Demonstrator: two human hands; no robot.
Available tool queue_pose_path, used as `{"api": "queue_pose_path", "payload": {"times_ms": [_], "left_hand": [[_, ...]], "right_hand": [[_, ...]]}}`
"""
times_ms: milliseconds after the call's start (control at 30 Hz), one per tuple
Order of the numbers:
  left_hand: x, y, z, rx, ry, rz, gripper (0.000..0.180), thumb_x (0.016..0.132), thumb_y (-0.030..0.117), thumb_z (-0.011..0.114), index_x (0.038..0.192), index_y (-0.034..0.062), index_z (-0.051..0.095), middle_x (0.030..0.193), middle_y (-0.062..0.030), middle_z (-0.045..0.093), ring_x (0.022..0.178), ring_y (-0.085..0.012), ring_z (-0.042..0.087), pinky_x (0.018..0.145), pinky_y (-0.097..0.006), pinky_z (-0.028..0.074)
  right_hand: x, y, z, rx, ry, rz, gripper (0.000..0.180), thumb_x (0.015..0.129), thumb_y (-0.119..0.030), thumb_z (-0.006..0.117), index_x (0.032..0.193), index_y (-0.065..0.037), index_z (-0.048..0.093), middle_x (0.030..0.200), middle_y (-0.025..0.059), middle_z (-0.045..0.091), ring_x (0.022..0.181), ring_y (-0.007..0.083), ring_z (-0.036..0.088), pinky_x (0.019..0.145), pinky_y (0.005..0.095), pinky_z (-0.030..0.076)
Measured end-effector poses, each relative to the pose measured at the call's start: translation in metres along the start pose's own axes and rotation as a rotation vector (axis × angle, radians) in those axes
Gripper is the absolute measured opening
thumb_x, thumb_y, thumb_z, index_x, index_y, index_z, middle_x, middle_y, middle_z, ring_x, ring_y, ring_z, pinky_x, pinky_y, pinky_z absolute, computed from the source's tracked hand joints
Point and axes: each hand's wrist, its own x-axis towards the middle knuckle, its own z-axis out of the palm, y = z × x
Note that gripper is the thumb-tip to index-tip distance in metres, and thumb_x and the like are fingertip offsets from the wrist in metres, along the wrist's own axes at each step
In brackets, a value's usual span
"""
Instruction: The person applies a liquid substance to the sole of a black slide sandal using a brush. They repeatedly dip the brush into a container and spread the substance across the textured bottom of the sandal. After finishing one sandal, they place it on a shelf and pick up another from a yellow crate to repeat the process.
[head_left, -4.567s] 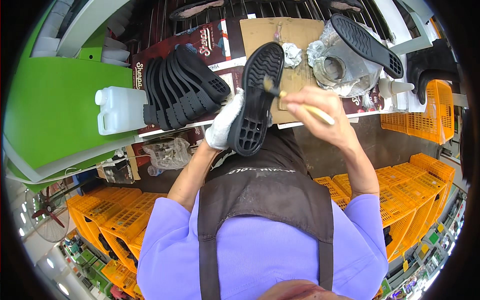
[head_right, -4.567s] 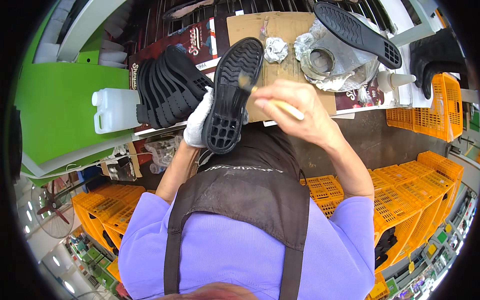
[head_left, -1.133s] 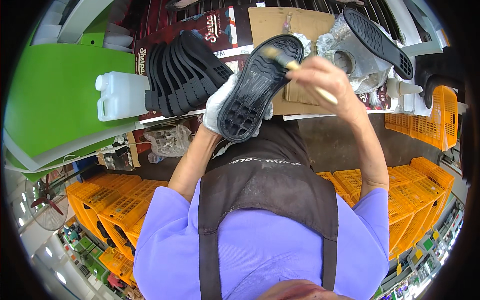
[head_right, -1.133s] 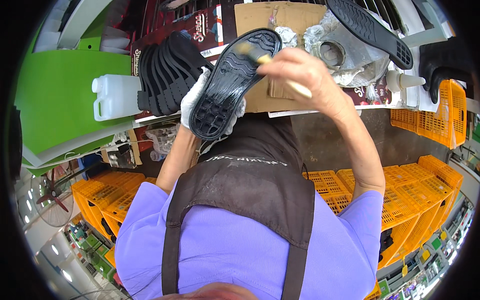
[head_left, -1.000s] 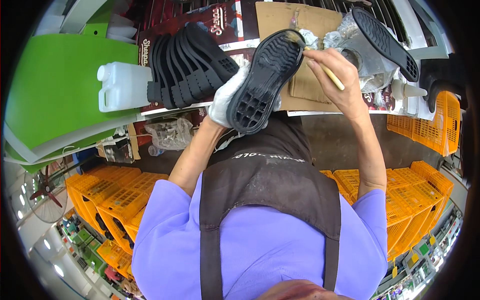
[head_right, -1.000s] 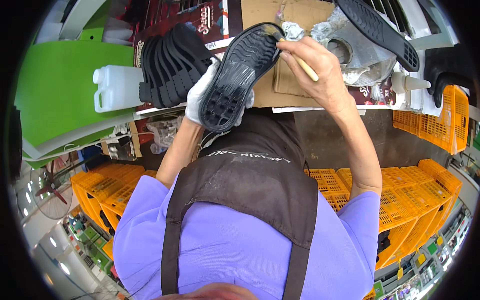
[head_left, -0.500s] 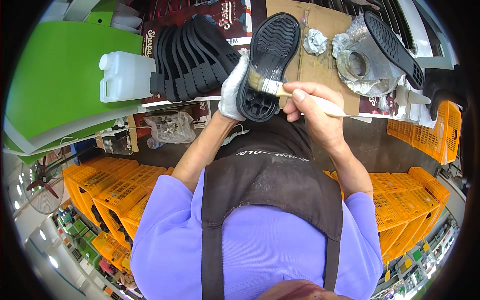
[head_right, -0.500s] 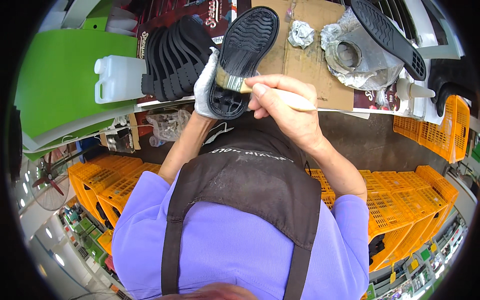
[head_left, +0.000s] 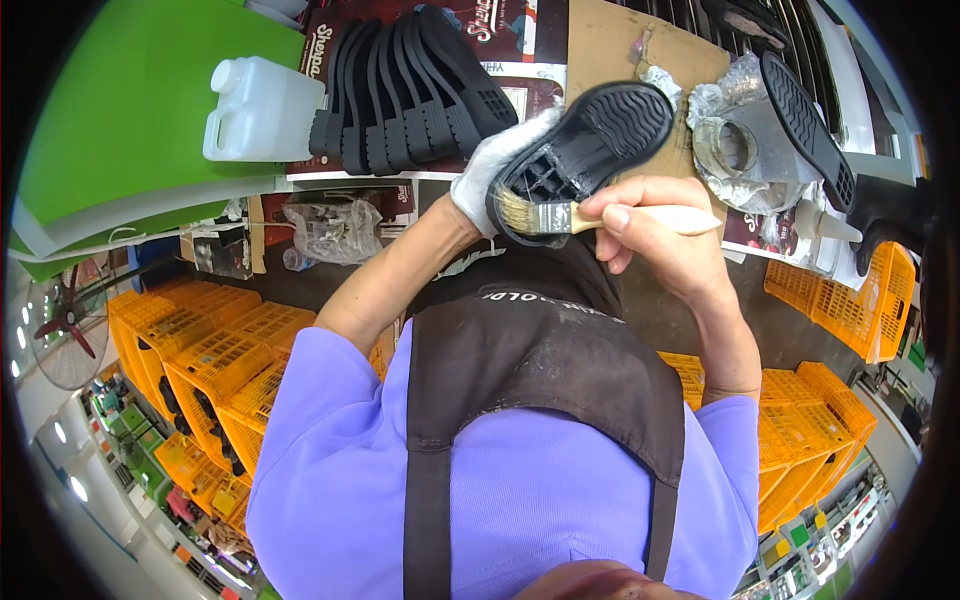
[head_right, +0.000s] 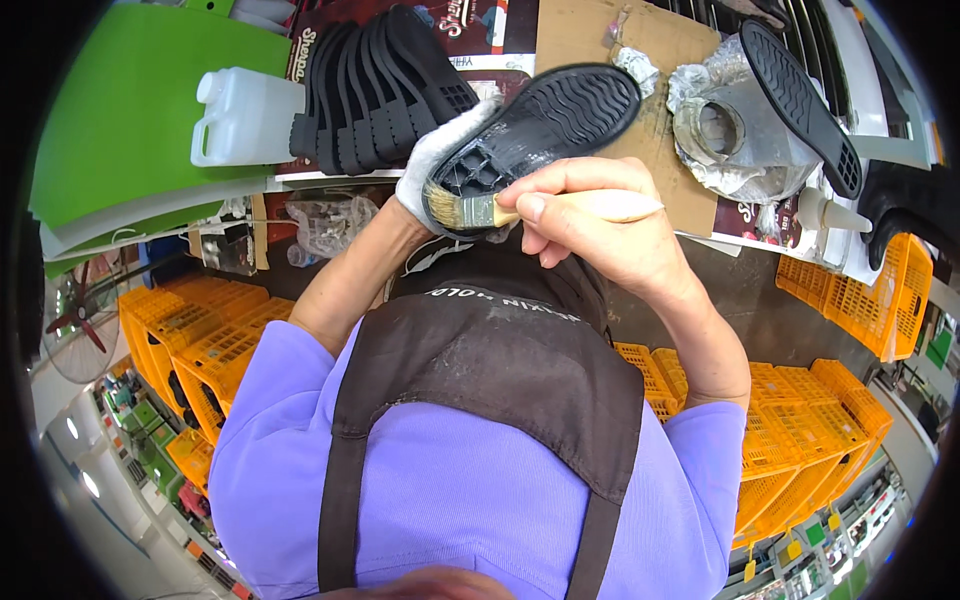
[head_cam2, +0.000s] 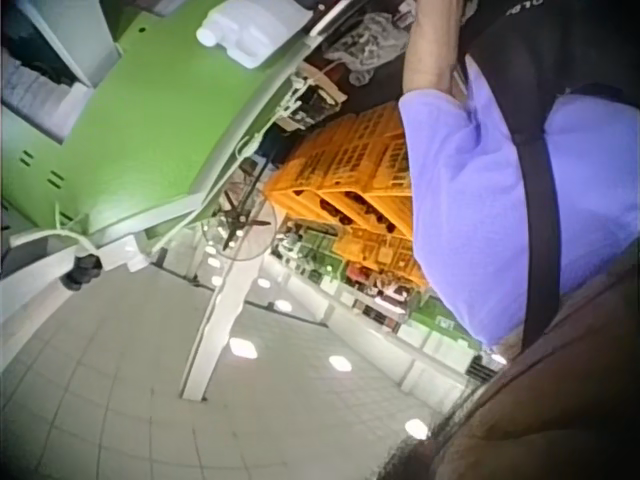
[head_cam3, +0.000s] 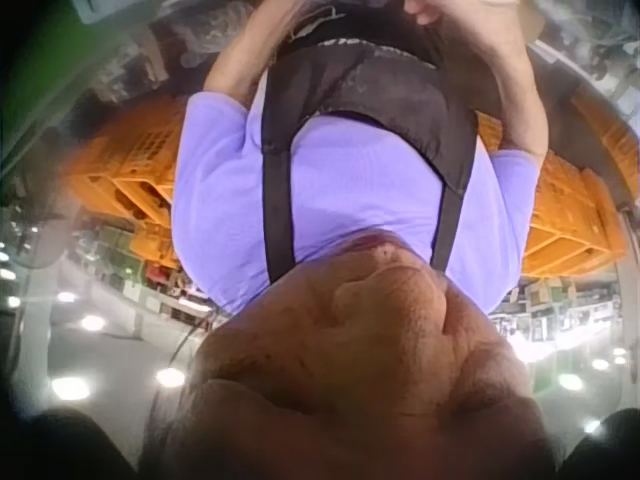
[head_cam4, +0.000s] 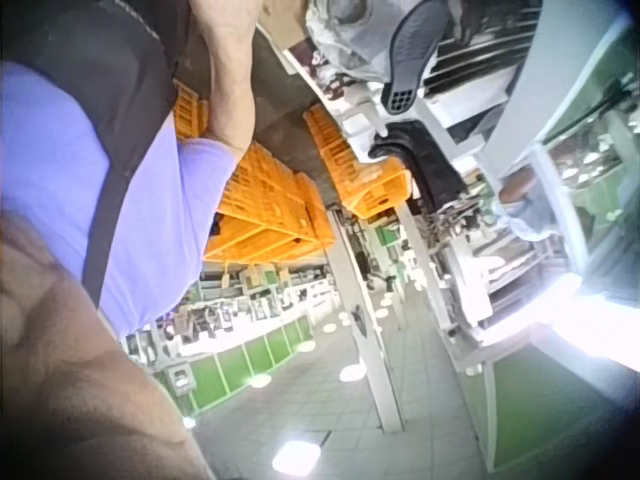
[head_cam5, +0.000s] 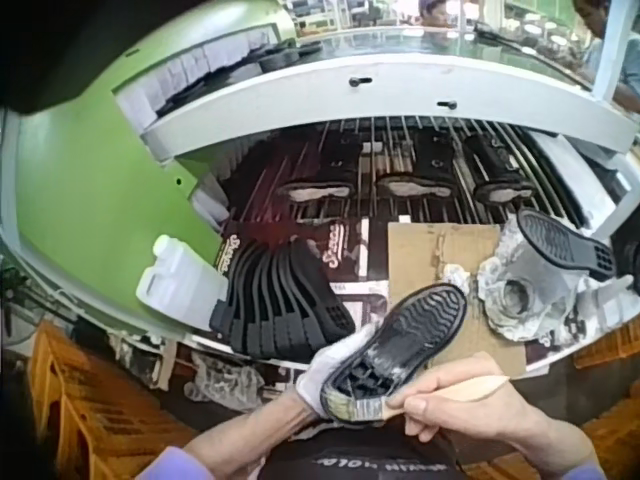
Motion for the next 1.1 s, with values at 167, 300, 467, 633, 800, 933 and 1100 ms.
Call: {"api": "queue_pose_path", "payload": {"times_ms": [167,300,467,633,800,933,1100], "left_hand": [[0.001,0.002,-0.012,0.015,-0.03,-0.215,0.046,0.099,0.036,0.039,0.107,-0.0052,0.058,0.096,-0.019,0.066,0.076,-0.0269,0.067,0.066,-0.035,0.057],[0.003,0.002,-0.001,0.182,0.122,-0.389,0.052,0.096,0.045,0.043,0.102,-0.0035,0.061,0.09,-0.0167,0.067,0.068,-0.0255,0.068,0.053,-0.034,0.058],[0.004,0.01,-0.01,0.185,0.148,-0.535,0.053,0.095,0.049,0.044,0.107,0.0004,0.061,0.092,-0.0152,0.068,0.074,-0.026,0.068,0.064,-0.036,0.057],[0.001,0.029,-0.029,0.211,-0.187,-0.488,0.065,0.098,0.05,0.03,0.128,-0.004,0.048,0.101,-0.027,0.063,0.075,-0.0383,0.066,0.052,-0.047,0.058],[-0.021,0.033,-0.024,0.177,-0.124,-0.11,0.059,0.101,0.043,0.027,0.133,-0.0037,0.041,0.117,-0.0289,0.057,0.097,-0.0384,0.063,0.077,-0.046,0.056],[-0.034,0.016,0.002,0.233,0.009,0.129,0.063,0.1,0.048,0.021,0.137,-0.0001,0.038,0.117,-0.0284,0.056,0.085,-0.0409,0.064,0.076,-0.05,0.054],[-0.039,0.006,0.013,0.322,-0.181,0.234,0.069,0.098,0.055,0.018,0.14,0.0032,0.035,0.118,-0.0241,0.056,0.097,-0.0331,0.062,0.082,-0.045,0.052]], "right_hand": [[0.008,-0.014,-0.008,-0.137,-0.131,0.065,0.02,0.086,-0.015,0.065,0.096,0.002,0.07,0.075,0.0074,0.067,0.064,0.0103,0.062,0.057,0.0222,0.052],[0.023,-0.017,-0.025,-0.203,-0.34,0.022,0.02,0.085,-0.016,0.067,0.096,0.001,0.071,0.079,0.0071,0.068,0.072,0.0105,0.063,0.062,0.0236,0.051],[0.032,-0.028,-0.046,-0.394,-0.514,-0.024,0.019,0.083,-0.012,0.07,0.096,0.002,0.07,0.095,0.0105,0.071,0.089,0.0174,0.065,0.081,0.0294,0.05],[0.02,-0.035,-0.07,-0.571,-0.394,-0.135,0.017,0.082,-0.011,0.068,0.095,0.0,0.071,0.089,0.0116,0.069,0.084,0.0211,0.065,0.075,0.0313,0.05],[-0.014,-0.043,-0.091,-0.452,0.006,-0.34,0.019,0.079,-0.01,0.066,0.093,0.003,0.069,0.077,0.012,0.064,0.071,0.0183,0.061,0.064,0.0284,0.046],[-0.025,-0.006,-0.106,-0.124,0.191,-0.582,0.024,0.081,-0.016,0.066,0.09,0.007,0.067,0.071,0.0129,0.06,0.06,0.0162,0.056,0.054,0.0261,0.044],[-0.034,0.031,-0.11,0.267,0.271,-0.65,0.027,0.083,-0.019,0.071,0.095,0.005,0.065,0.076,0.0105,0.06,0.061,0.0151,0.057,0.051,0.0244,0.044]]}}
